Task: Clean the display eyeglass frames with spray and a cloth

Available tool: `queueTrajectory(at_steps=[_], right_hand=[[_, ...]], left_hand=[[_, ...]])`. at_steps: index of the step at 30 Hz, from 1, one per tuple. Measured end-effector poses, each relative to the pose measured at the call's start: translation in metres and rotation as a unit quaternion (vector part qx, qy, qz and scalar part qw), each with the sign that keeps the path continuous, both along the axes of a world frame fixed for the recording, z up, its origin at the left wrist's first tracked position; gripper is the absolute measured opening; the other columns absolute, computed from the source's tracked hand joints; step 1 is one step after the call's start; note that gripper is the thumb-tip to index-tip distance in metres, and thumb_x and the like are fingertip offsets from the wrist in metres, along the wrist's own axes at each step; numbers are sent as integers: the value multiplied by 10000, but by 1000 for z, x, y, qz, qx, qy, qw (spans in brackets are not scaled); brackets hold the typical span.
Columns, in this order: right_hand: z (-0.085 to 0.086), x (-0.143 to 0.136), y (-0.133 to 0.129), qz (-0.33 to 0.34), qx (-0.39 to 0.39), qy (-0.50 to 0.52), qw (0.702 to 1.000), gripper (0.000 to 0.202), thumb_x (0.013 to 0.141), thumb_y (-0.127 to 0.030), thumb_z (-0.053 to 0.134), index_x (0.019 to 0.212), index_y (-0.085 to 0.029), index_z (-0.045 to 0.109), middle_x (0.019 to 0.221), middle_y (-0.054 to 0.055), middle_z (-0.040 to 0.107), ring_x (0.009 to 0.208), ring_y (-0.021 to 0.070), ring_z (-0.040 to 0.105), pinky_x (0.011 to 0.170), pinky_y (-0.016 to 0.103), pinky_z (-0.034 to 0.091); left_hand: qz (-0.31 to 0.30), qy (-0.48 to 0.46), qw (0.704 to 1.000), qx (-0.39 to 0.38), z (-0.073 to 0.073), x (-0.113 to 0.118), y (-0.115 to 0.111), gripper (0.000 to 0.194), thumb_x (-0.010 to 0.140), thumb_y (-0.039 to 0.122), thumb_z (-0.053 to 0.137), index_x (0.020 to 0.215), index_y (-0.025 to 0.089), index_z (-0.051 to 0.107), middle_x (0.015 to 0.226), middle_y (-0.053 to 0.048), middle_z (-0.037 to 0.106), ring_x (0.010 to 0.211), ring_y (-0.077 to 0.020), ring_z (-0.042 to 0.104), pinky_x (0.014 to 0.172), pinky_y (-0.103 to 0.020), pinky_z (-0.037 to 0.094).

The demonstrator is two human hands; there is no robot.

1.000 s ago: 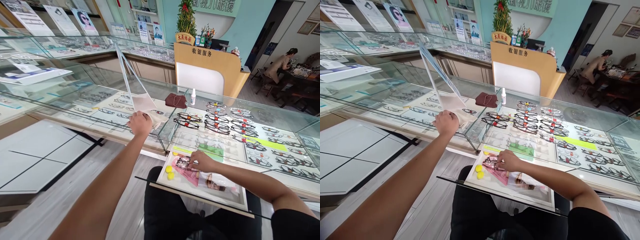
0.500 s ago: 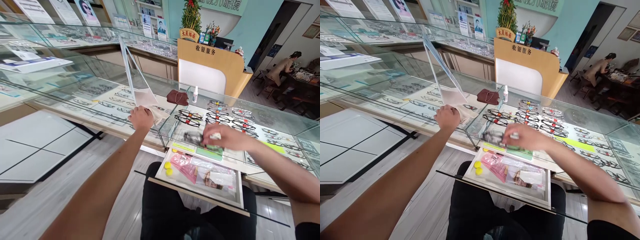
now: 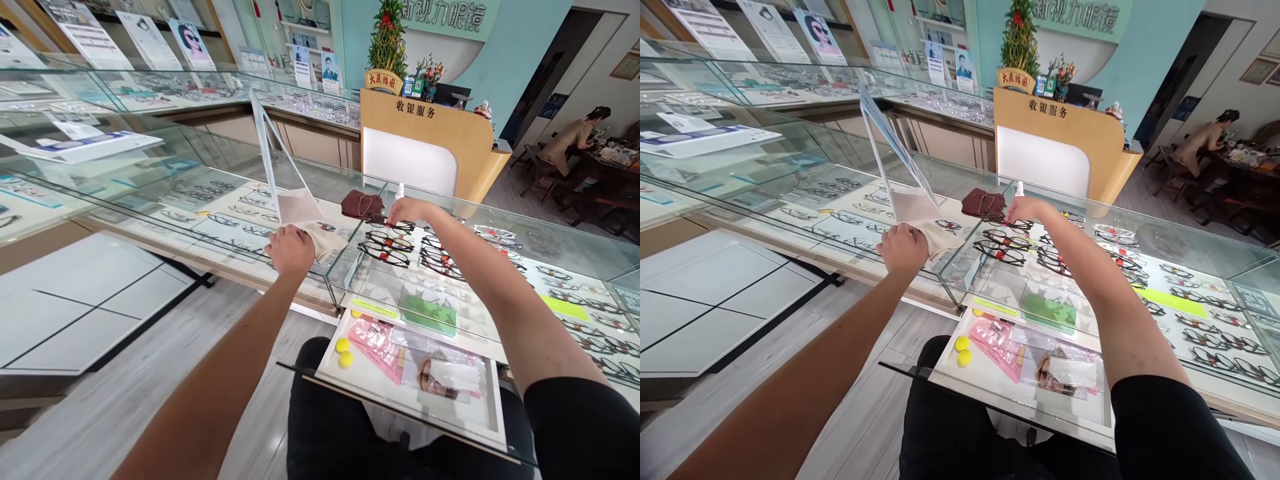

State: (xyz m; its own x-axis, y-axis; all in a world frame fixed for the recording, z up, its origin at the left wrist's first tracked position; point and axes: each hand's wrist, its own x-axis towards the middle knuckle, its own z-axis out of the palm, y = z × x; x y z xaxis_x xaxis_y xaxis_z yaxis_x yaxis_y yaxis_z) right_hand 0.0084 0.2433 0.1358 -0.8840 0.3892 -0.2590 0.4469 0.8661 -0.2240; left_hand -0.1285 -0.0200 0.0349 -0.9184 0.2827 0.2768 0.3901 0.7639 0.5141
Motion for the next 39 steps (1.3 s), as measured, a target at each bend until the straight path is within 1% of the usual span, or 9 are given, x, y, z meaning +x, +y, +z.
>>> queueTrajectory(at_steps=[5,8,12,15,19,27,30,35,39], right_hand=[[-12,-11,7,-1,42,-10,999,257,989,-330,689,1122,-198,865,1222,74,854,1096,247,764,883,279,558],[-20,-12,5,-11,97,12,995,312,1025,-342,611,1160,-183,843,1340,135,808,1236,329,713,1014,378,542],[-28,-7,-7,-11,167,50,985,364,1047,-271,518,1205,-137,817,1441,204,733,1410,414,572,1183,529,429],[-31,2,-18,9,193,56,980,377,1060,-263,497,1166,-134,835,1446,209,716,1439,412,523,1213,532,372],[-34,12,-26,21,200,46,978,303,1040,-314,597,1132,-177,852,1408,183,735,1388,388,544,1172,499,375],[-33,23,-21,-7,167,54,984,306,1064,-405,581,1140,-222,814,1334,146,770,1331,355,578,1112,459,406],[-32,24,-12,-36,160,68,984,296,1065,-354,529,1188,-200,750,1312,158,775,1308,356,601,1087,454,428],[-30,24,9,-61,140,61,986,309,986,-160,518,1255,-207,663,1258,129,795,1178,318,683,999,418,483],[-31,24,20,-52,139,45,988,339,933,-86,534,1214,-214,672,1208,127,803,1224,338,670,1077,464,458]], left_hand=[[-2,-2,1000,10,0,1,-1,243,990,167,498,1078,139,722,1308,-274,734,1326,-481,637,1123,-668,483],[-3,-3,1000,14,0,1,-1,241,984,170,495,1073,140,717,1305,-273,734,1317,-479,636,1127,-663,475],[-1,-5,1000,17,-1,-1,-1,251,979,176,485,1071,146,717,1307,-267,733,1318,-479,627,1131,-664,467],[-3,-9,1000,16,-1,-1,-1,264,982,178,475,1078,140,718,1325,-275,725,1324,-483,620,1131,-667,466],[-3,-13,1000,8,1,0,-1,259,985,178,488,1092,138,720,1342,-278,719,1347,-485,615,1140,-667,465],[-6,-4,1000,11,-1,-1,-2,264,989,197,482,1078,154,726,1335,-276,724,1349,-485,613,1141,-675,467],[-5,1,1000,19,-3,-2,-1,259,978,206,481,1059,168,724,1312,-266,732,1341,-479,610,1137,-675,471],[-5,-5,1000,14,-2,-2,-2,262,977,197,472,1064,161,717,1324,-268,725,1335,-478,610,1140,-677,465],[-6,-10,1000,13,0,0,-2,248,977,182,478,1065,158,709,1318,-270,725,1335,-478,612,1146,-671,457]])
